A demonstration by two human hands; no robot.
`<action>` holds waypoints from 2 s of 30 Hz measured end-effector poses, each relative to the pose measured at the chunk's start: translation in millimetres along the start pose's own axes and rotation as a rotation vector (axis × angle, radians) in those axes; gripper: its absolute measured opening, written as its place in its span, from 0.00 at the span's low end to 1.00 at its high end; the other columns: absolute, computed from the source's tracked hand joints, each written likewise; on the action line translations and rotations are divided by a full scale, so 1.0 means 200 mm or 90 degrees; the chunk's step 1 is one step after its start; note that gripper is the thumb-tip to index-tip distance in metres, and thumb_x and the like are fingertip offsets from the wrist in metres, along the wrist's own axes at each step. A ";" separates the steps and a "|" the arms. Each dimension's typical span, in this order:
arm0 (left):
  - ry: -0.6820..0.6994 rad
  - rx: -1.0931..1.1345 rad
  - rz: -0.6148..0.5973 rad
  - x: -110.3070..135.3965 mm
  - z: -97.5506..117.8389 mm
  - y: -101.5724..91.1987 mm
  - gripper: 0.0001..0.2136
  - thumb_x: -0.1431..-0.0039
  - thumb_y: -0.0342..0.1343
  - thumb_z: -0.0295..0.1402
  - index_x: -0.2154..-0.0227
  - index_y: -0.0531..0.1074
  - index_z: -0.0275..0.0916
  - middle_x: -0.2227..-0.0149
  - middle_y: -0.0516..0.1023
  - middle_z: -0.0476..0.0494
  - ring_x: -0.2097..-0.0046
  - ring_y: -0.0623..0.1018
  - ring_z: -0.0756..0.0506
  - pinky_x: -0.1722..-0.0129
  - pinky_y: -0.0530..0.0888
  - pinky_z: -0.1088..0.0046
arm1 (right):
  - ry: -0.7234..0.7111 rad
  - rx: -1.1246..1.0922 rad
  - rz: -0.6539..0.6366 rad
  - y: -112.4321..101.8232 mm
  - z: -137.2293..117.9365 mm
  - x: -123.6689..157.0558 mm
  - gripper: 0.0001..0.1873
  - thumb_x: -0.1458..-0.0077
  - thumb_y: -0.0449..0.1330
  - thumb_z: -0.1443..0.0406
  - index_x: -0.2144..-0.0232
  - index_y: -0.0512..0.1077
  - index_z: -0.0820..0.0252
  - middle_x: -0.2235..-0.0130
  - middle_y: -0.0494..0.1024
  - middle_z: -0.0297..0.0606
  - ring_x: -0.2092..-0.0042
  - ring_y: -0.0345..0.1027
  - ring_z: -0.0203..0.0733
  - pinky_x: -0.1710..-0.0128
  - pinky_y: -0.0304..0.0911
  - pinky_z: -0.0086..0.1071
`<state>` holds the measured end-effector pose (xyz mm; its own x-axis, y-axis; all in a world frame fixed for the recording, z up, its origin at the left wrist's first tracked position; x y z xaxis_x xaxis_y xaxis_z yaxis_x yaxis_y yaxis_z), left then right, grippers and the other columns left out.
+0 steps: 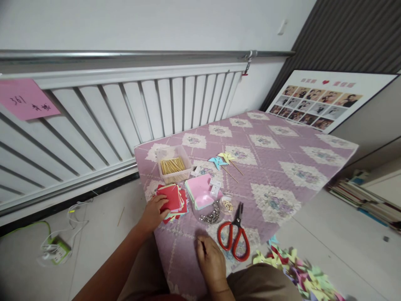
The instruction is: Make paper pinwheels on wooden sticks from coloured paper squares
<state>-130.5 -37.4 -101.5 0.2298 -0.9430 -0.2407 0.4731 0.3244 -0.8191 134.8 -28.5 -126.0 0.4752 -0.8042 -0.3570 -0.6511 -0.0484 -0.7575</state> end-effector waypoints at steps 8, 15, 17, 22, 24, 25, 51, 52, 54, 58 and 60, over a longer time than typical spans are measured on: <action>0.005 -0.002 0.005 0.01 0.00 0.02 0.17 0.51 0.60 0.33 0.56 0.74 0.39 0.50 0.74 0.37 0.48 0.72 0.39 0.45 0.66 0.55 | -0.003 0.002 0.004 -0.01 -0.01 -0.01 0.12 0.40 0.50 0.63 0.68 0.72 0.58 0.70 0.80 0.40 0.68 0.76 0.44 0.68 0.70 0.33; 0.015 0.029 0.017 0.01 -0.04 0.02 0.16 0.50 0.60 0.33 0.57 0.75 0.39 0.50 0.74 0.38 0.49 0.73 0.39 0.46 0.67 0.55 | -0.003 -0.002 0.005 -0.01 -0.02 -0.02 0.12 0.40 0.50 0.63 0.68 0.73 0.58 0.70 0.80 0.40 0.68 0.76 0.44 0.68 0.69 0.32; 0.022 0.039 0.015 0.00 -0.04 0.01 0.15 0.50 0.60 0.33 0.57 0.75 0.39 0.50 0.74 0.38 0.49 0.73 0.39 0.46 0.67 0.55 | -0.003 -0.002 0.004 -0.01 -0.02 -0.01 0.12 0.40 0.50 0.63 0.68 0.73 0.58 0.70 0.80 0.40 0.68 0.76 0.44 0.68 0.69 0.32; 0.025 0.062 0.009 -0.01 -0.03 -0.02 0.14 0.50 0.60 0.32 0.59 0.76 0.39 0.52 0.76 0.38 0.50 0.74 0.40 0.46 0.69 0.56 | -0.003 -0.005 -0.002 -0.01 -0.01 -0.01 0.13 0.40 0.50 0.62 0.68 0.73 0.59 0.70 0.80 0.40 0.67 0.76 0.43 0.66 0.69 0.32; 0.026 0.065 0.008 -0.02 -0.02 -0.03 0.12 0.48 0.59 0.32 0.59 0.76 0.39 0.53 0.76 0.38 0.50 0.74 0.40 0.47 0.69 0.57 | -0.001 -0.004 -0.002 0.00 -0.01 -0.01 0.13 0.39 0.50 0.62 0.68 0.73 0.59 0.70 0.80 0.41 0.68 0.76 0.43 0.67 0.69 0.32; 0.028 0.065 0.005 -0.02 -0.02 -0.04 0.12 0.47 0.58 0.32 0.59 0.76 0.39 0.53 0.76 0.38 0.50 0.74 0.41 0.47 0.69 0.57 | 0.000 -0.004 -0.002 0.00 -0.01 -0.01 0.13 0.39 0.50 0.62 0.68 0.73 0.59 0.70 0.80 0.41 0.68 0.76 0.44 0.67 0.69 0.32; 0.001 0.100 0.255 -0.08 0.00 -0.20 0.11 0.42 0.48 0.31 0.64 0.77 0.42 0.58 0.79 0.43 0.55 0.77 0.43 0.50 0.74 0.58 | 0.018 -0.026 0.042 -0.05 -0.03 0.01 0.10 0.41 0.51 0.67 0.70 0.72 0.56 0.71 0.79 0.37 0.69 0.75 0.42 0.68 0.69 0.31; 0.010 0.090 0.280 -0.08 0.02 -0.23 0.11 0.42 0.48 0.31 0.64 0.77 0.42 0.58 0.79 0.43 0.55 0.76 0.43 0.51 0.74 0.57 | 0.019 -0.025 0.047 -0.05 -0.03 0.02 0.10 0.41 0.51 0.67 0.70 0.72 0.56 0.71 0.79 0.37 0.69 0.75 0.42 0.68 0.69 0.30; 0.025 0.068 0.333 -0.07 0.08 -0.31 0.10 0.42 0.49 0.32 0.64 0.76 0.42 0.59 0.78 0.42 0.54 0.76 0.42 0.51 0.73 0.57 | 0.013 -0.018 0.058 -0.05 -0.03 0.02 0.10 0.41 0.51 0.67 0.70 0.72 0.56 0.72 0.78 0.37 0.70 0.74 0.42 0.69 0.68 0.29; 0.094 0.073 0.353 -0.01 0.29 -0.41 0.11 0.43 0.51 0.29 0.59 0.74 0.47 0.54 0.75 0.44 0.51 0.73 0.41 0.49 0.72 0.55 | -0.003 -0.012 0.078 -0.04 -0.02 0.04 0.10 0.42 0.51 0.68 0.70 0.72 0.56 0.73 0.78 0.36 0.71 0.74 0.41 0.70 0.68 0.29; 0.115 0.113 0.338 0.03 0.39 -0.40 0.13 0.44 0.51 0.27 0.58 0.74 0.49 0.51 0.73 0.44 0.49 0.72 0.41 0.50 0.73 0.56 | 0.002 -0.022 0.076 -0.04 -0.01 0.04 0.10 0.42 0.52 0.68 0.70 0.72 0.56 0.72 0.78 0.37 0.70 0.75 0.41 0.69 0.68 0.29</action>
<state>-100.8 -64.2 3.1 0.3327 -0.6407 -0.6919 0.4715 0.7485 -0.4664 142.8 -36.6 -121.1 0.3912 -0.8069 -0.4425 -0.7232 0.0278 -0.6901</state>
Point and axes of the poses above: each hand's wrist, its own x-axis away from the middle knuckle, its own y-axis out of the palm, z = x × y, the point moved 4 cm from there along -x, towards the middle knuckle
